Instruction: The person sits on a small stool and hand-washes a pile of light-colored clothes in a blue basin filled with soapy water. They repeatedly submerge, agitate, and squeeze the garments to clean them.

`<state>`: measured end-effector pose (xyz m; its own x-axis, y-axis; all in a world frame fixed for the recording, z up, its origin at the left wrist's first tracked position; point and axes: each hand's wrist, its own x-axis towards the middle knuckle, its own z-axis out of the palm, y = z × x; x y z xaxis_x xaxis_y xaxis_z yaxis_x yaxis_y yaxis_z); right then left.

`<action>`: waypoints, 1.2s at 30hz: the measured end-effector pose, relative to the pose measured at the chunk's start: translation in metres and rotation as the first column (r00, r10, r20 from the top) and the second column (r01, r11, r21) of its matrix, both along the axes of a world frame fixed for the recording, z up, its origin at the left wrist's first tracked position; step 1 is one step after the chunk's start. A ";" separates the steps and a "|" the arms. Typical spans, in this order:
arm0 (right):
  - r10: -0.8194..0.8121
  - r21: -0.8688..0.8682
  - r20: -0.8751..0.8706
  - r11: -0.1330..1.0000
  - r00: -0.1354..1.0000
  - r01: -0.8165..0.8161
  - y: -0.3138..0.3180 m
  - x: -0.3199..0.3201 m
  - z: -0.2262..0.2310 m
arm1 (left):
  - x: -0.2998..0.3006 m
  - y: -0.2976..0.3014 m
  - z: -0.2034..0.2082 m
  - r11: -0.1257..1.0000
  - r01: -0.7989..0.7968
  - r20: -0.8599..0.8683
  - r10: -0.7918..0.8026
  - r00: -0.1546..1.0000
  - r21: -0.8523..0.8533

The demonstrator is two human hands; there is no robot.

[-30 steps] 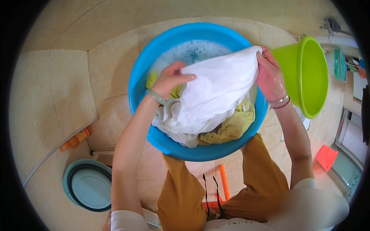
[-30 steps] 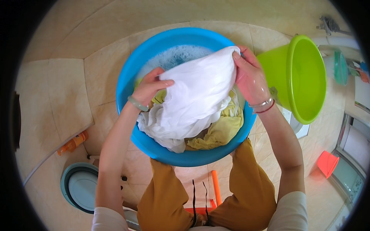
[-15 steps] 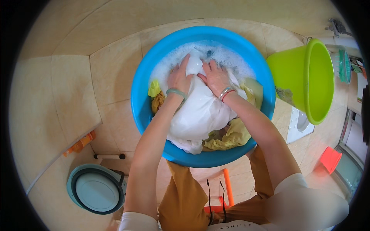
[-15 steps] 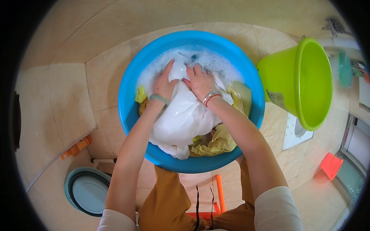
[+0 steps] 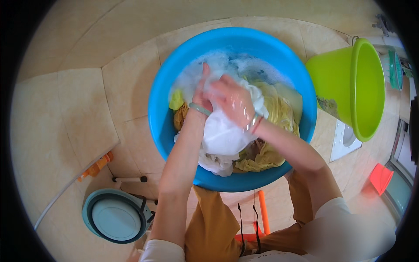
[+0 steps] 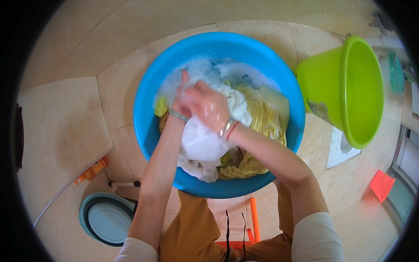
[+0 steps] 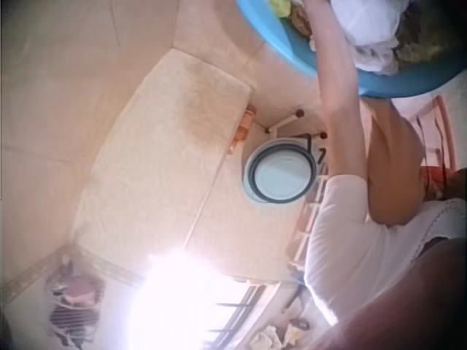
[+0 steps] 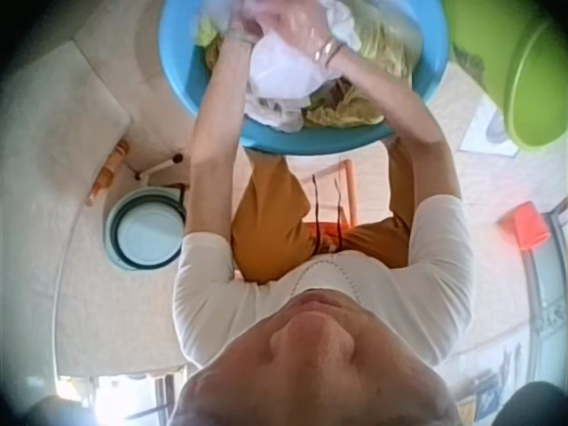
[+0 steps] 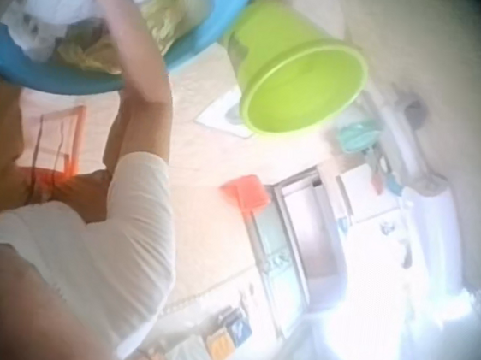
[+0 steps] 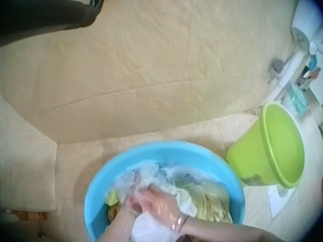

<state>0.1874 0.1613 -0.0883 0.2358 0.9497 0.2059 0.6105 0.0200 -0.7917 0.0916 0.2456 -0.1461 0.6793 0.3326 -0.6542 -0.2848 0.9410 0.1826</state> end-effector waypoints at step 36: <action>0.262 -0.556 0.549 0.823 0.794 0.113 0.009 0.064 -0.101 | -0.001 -0.015 -0.018 0.926 -0.027 -0.557 0.250 0.792 0.377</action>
